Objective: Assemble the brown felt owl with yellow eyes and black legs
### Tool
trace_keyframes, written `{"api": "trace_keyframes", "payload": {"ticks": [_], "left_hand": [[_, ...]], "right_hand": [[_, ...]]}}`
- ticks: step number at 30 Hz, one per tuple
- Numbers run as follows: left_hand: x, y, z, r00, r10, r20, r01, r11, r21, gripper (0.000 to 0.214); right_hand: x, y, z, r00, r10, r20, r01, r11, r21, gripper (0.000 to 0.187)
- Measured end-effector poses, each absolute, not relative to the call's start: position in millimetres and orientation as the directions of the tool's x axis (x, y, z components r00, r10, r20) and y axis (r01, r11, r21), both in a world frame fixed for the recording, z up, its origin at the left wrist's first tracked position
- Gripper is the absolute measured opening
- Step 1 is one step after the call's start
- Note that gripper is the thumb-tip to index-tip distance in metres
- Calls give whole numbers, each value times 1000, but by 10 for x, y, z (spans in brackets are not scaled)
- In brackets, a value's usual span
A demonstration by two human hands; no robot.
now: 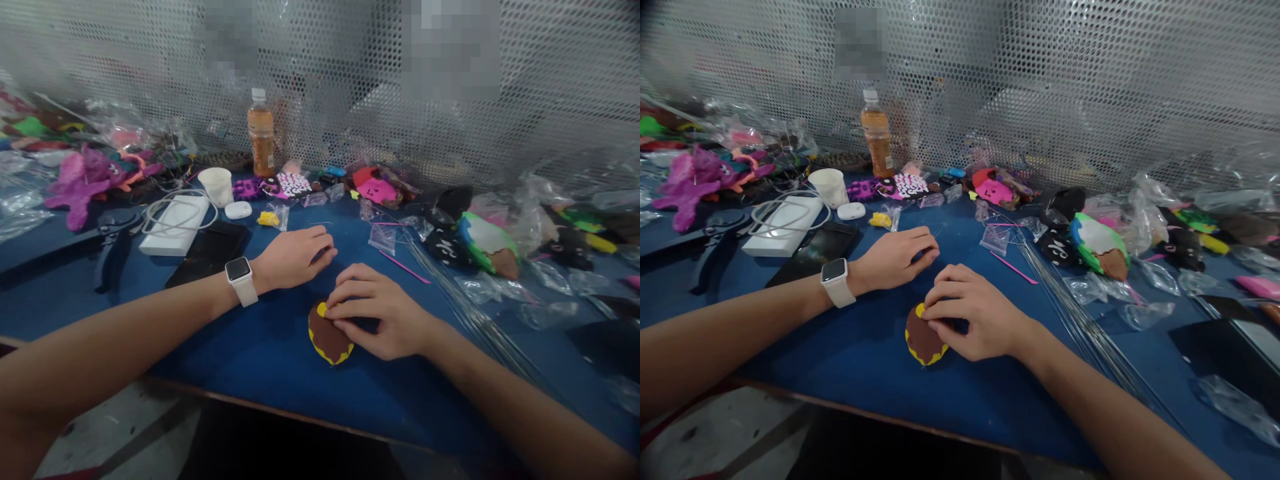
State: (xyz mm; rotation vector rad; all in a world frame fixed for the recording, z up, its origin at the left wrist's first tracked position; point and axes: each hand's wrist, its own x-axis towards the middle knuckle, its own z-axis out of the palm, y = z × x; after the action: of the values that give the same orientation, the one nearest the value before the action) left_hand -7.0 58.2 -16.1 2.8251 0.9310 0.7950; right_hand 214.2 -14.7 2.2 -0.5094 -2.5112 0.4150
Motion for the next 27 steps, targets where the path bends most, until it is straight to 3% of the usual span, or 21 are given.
{"api": "trace_keyframes", "payload": {"ticks": [21, 27], "left_hand": [[-59, 576, -139, 698, 579, 422, 549, -810, 204, 34], [-63, 584, -140, 693, 578, 431, 549, -811, 204, 33]], "right_hand": [[2120, -175, 17, -818, 416, 398, 293, 896, -333, 17], [2120, -175, 6, -810, 465, 357, 323, 862, -390, 19]]}}
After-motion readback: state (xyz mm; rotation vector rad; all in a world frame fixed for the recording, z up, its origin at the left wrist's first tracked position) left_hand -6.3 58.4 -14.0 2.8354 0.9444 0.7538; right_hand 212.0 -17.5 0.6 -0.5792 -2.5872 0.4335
